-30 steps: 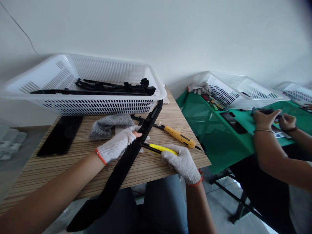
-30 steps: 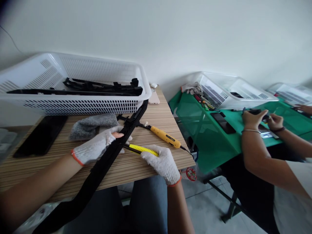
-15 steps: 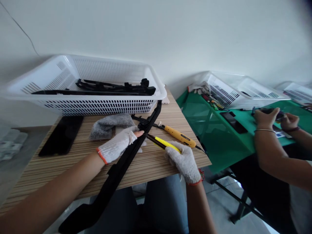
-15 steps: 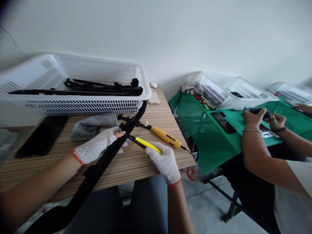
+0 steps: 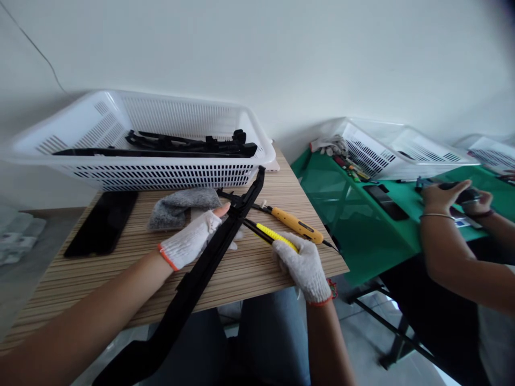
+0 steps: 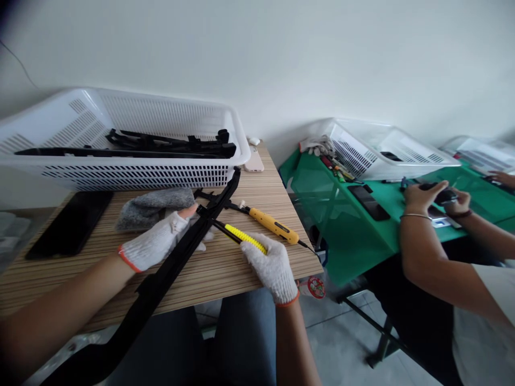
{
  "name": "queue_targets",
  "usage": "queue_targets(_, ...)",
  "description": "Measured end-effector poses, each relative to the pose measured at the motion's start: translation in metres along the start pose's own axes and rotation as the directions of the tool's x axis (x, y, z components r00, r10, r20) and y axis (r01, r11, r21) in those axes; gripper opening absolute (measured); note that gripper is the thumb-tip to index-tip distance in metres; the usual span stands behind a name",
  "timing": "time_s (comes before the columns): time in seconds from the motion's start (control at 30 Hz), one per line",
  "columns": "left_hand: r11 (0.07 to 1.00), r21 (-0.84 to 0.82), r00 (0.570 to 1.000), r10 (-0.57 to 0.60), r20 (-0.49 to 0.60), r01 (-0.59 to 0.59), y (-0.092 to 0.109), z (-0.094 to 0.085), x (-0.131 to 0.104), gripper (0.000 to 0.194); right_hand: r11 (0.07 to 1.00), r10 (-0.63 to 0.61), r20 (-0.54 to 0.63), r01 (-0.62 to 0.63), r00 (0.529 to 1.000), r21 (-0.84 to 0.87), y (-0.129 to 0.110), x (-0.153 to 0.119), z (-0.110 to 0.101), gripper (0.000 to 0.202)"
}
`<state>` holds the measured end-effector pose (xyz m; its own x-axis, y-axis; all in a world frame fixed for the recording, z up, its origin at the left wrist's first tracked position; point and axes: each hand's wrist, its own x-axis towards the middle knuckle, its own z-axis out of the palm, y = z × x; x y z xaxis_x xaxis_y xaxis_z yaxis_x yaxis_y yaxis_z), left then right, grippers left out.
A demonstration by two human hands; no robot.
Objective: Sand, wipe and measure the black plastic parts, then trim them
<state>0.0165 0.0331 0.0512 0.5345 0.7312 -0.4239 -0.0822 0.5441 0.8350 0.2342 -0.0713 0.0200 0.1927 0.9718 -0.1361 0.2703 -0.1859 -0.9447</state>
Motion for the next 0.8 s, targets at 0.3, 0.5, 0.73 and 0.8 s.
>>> queue_targets(0.3, 0.999, 0.011, 0.999, 0.032, -0.031, -0.032, -0.006, -0.009, 0.005, 0.028, 0.999, -0.015, 0.058, 0.017, 0.998, -0.032, -0.002, -0.001, -0.001, 0.044)
queue_targets(0.5, 0.998, -0.039, 0.998, 0.058, -0.018, -0.058, 0.001, -0.001, 0.005, 0.043, 0.999, -0.029, 0.098, 0.031, 0.995, -0.014, -0.002, -0.001, -0.003, 0.046)
queue_targets(0.73, 0.998, -0.026, 0.997, 0.064, -0.041, -0.065, 0.006, 0.001, 0.003, 0.05, 0.999, -0.02, 0.071, 0.017, 0.997, 0.035, 0.005, -0.003, -0.005, 0.048)
queue_targets(0.8, 0.997, -0.006, 0.996, 0.073, -0.056, -0.074, 0.006, -0.001, 0.003, 0.055, 0.998, -0.033, 0.064, 0.029, 0.997, 0.062, 0.008, -0.003, -0.005, 0.048)
